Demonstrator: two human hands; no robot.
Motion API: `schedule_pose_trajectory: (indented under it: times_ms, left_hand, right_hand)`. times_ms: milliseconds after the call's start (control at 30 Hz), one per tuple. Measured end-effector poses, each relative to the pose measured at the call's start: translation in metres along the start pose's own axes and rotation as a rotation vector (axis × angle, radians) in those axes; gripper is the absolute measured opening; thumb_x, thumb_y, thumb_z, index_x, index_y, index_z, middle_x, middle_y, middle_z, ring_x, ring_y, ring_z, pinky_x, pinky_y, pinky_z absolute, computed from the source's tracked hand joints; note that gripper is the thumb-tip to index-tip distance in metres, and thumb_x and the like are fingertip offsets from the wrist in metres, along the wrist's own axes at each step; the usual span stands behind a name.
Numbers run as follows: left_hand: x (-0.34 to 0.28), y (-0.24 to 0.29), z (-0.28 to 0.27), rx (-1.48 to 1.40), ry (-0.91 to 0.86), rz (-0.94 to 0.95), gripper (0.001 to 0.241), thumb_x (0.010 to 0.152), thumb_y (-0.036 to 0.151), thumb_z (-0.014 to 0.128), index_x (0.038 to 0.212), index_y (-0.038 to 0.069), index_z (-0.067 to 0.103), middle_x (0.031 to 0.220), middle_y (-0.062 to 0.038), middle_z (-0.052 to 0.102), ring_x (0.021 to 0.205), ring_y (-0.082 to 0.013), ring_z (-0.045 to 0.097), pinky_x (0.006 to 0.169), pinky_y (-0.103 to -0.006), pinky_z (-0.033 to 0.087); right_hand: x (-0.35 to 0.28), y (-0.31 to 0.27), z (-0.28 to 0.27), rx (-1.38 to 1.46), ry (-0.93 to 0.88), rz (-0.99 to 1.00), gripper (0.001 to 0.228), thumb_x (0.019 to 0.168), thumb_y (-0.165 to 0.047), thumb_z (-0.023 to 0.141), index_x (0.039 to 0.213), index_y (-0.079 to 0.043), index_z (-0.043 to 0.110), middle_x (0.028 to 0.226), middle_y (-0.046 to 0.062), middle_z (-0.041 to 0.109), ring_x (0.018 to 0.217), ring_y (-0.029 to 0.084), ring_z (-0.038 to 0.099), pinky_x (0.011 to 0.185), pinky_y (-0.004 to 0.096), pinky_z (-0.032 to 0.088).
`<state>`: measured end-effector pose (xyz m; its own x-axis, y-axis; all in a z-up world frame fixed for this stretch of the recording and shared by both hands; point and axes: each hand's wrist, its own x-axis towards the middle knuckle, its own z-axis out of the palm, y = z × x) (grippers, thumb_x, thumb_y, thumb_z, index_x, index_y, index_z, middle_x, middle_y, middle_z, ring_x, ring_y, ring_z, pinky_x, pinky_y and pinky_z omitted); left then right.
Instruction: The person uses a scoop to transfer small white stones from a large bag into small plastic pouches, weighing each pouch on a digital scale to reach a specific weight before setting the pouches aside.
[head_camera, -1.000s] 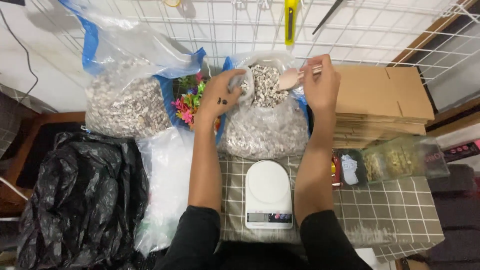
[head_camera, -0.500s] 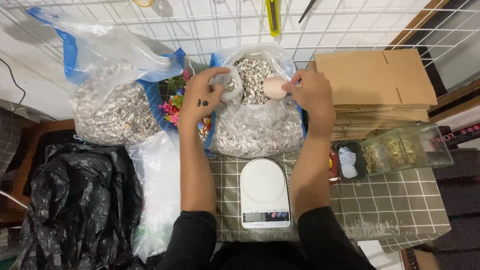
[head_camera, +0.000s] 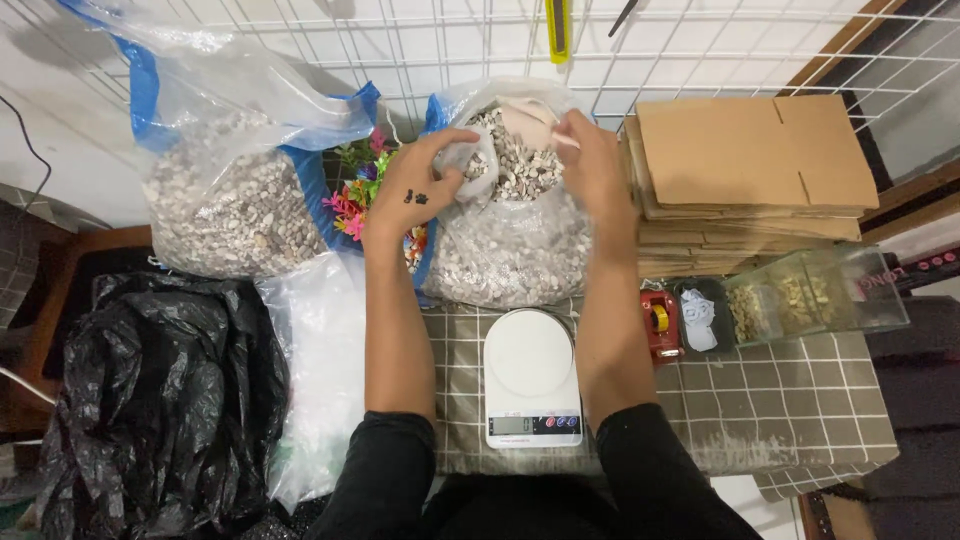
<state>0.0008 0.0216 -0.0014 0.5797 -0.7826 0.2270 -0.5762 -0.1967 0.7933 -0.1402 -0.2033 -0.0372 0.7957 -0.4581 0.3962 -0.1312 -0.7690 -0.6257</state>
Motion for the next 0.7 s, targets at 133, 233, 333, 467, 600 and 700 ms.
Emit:
schedule_pose_trajectory:
  times_ms: [133,233,333,467,600,700]
  left_hand:
    - [-0.003,0.014,-0.007,0.018,0.014,-0.016,0.046,0.086,0.007,0.055,0.125,0.019,0.075,0.116,-0.026,0.072,0.067,-0.0336,0.072,0.068,-0.0492,0.056]
    - [0.002,0.011,-0.004,0.012,0.009,0.016,0.036,0.093,0.009,0.056,0.122,0.015,0.077,0.113,-0.026,0.072,0.067,-0.0313,0.071,0.07,-0.0476,0.057]
    - [0.002,0.004,0.003,0.141,-0.003,0.072,0.031,0.093,0.019,0.067,0.123,0.012,0.075,0.11,-0.025,0.073,0.098,-0.052,0.067,0.085,-0.0614,0.053]
    - [0.004,-0.004,0.004,0.117,0.04,0.041,0.034,0.095,0.019,0.065,0.128,0.016,0.074,0.112,-0.019,0.073,0.098,-0.0443,0.07,0.09,-0.0534,0.054]
    - [0.002,-0.003,0.005,0.092,0.067,0.018,0.033,0.097,0.018,0.062,0.129,0.021,0.074,0.11,-0.014,0.074,0.076,-0.0336,0.071,0.086,-0.0532,0.054]
    - [0.006,-0.006,0.007,0.189,0.109,0.025,0.03,0.094,0.017,0.066,0.123,0.019,0.075,0.104,-0.014,0.072,0.077,-0.0373,0.071,0.08,-0.0536,0.055]
  right_hand:
    - [-0.002,0.03,-0.018,-0.184,-0.197,0.031,0.011,0.092,-0.021,0.071,0.103,-0.023,0.068,0.086,0.014,0.073,0.092,0.042,0.071,0.079,0.049,0.053]
    - [-0.005,0.03,-0.025,-0.192,-0.291,0.091,0.01,0.091,-0.022,0.07,0.101,-0.022,0.072,0.083,0.015,0.074,0.092,0.043,0.07,0.081,0.05,0.053]
    - [-0.005,0.03,-0.023,-0.16,-0.322,0.109,0.02,0.093,-0.032,0.062,0.109,-0.022,0.071,0.094,0.018,0.073,0.099,0.044,0.069,0.086,0.052,0.052]
    - [0.002,0.051,-0.01,0.041,-0.323,0.093,0.023,0.088,-0.025,0.068,0.109,-0.019,0.072,0.081,0.012,0.073,0.087,0.035,0.07,0.079,0.046,0.051]
    - [0.006,0.071,-0.013,0.08,-0.244,0.115,0.024,0.086,-0.029,0.071,0.109,-0.022,0.074,0.077,0.007,0.072,0.08,0.023,0.069,0.071,0.036,0.05]
    - [0.004,0.045,-0.037,-0.007,-0.216,0.154,0.023,0.087,-0.036,0.072,0.107,-0.026,0.074,0.079,0.0,0.073,0.078,0.021,0.069,0.072,0.034,0.051]
